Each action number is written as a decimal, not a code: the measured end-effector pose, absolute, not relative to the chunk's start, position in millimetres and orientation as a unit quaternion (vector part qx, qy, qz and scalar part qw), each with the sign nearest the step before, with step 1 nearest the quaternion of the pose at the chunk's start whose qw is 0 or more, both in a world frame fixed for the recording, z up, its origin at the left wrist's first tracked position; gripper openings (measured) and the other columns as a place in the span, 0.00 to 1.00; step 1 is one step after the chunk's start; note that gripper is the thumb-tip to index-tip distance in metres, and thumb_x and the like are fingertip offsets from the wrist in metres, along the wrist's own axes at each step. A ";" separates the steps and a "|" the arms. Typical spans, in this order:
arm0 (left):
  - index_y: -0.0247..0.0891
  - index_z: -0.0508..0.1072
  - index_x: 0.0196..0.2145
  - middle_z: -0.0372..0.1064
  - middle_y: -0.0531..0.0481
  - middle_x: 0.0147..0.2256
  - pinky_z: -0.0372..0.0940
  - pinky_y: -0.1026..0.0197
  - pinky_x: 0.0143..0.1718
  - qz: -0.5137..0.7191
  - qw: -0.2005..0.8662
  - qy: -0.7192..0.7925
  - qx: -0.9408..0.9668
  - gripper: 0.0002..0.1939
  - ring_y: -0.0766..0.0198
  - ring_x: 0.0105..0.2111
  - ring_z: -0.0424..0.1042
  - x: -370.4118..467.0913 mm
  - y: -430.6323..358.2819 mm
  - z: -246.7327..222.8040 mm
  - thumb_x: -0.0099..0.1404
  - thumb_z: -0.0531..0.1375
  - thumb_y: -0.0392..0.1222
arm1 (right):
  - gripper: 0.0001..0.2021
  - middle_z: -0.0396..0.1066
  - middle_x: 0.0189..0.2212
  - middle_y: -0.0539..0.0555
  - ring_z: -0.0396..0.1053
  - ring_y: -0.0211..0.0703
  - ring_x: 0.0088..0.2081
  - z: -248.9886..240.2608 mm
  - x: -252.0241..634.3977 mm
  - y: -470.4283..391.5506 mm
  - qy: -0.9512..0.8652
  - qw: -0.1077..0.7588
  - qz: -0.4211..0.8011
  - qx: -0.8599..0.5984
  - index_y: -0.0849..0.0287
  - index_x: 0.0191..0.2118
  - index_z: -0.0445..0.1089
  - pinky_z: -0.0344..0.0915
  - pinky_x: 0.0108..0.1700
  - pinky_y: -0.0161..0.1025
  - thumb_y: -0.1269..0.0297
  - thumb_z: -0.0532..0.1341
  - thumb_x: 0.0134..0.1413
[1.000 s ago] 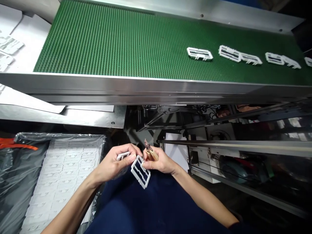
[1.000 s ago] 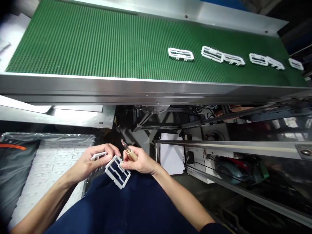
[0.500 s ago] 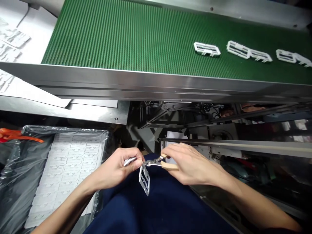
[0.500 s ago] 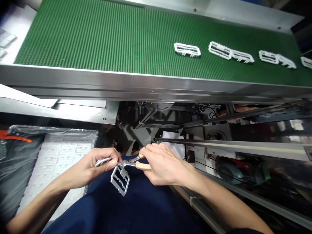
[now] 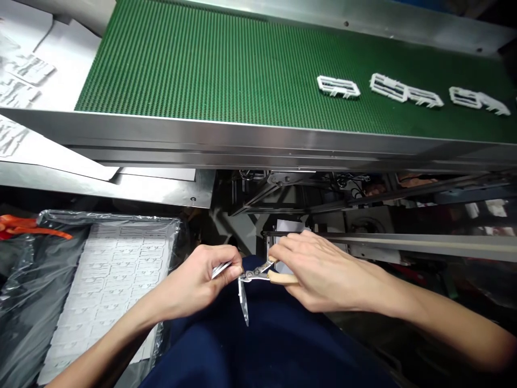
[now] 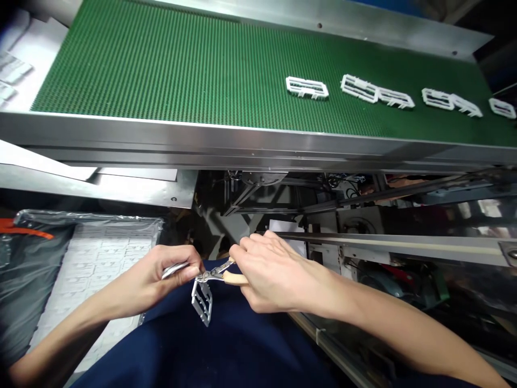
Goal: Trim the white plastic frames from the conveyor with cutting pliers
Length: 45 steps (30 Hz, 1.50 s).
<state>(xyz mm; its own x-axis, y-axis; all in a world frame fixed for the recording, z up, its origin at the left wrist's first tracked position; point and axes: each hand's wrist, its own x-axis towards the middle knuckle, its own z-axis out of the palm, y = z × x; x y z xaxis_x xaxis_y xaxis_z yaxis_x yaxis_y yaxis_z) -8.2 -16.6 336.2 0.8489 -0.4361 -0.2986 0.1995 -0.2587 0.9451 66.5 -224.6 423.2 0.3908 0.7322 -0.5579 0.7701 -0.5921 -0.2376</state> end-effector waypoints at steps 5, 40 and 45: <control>0.38 0.66 0.27 0.64 0.54 0.26 0.55 0.63 0.28 -0.266 0.589 -0.095 0.757 0.12 0.64 0.27 0.61 -5.2 -20.1 339.7 0.65 0.51 0.44 | 0.04 0.63 0.28 0.53 0.60 0.42 0.30 429.1 71.1 -224.7 0.494 0.041 -0.269 0.826 0.58 0.31 0.62 0.54 0.38 0.41 0.70 0.54 0.46; 0.32 0.74 0.42 0.72 0.42 0.32 0.59 0.71 0.18 -0.297 0.867 0.177 0.359 0.27 0.69 0.20 0.64 -19.6 -48.4 290.0 0.56 0.60 0.59 | 0.07 0.65 0.30 0.49 0.61 0.38 0.32 368.0 58.1 -252.7 0.354 -0.082 -0.216 0.906 0.57 0.34 0.61 0.52 0.36 0.36 0.59 0.53 0.56; 0.34 0.75 0.42 0.73 0.42 0.32 0.59 0.70 0.19 -0.299 0.861 0.176 0.372 0.27 0.68 0.21 0.64 -19.8 -45.9 294.1 0.55 0.61 0.59 | 0.07 0.64 0.28 0.49 0.59 0.36 0.30 366.5 56.6 -252.0 0.357 -0.082 -0.213 0.906 0.57 0.33 0.60 0.51 0.35 0.35 0.59 0.53 0.56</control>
<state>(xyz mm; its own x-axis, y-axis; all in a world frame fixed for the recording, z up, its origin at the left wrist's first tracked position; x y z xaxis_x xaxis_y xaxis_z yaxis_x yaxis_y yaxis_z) -19.8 -45.9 294.1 0.7592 -0.3834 -0.5259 0.6457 0.5449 0.5349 56.6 -252.0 366.5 0.6546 0.6816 -0.3270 0.6114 -0.7317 -0.3014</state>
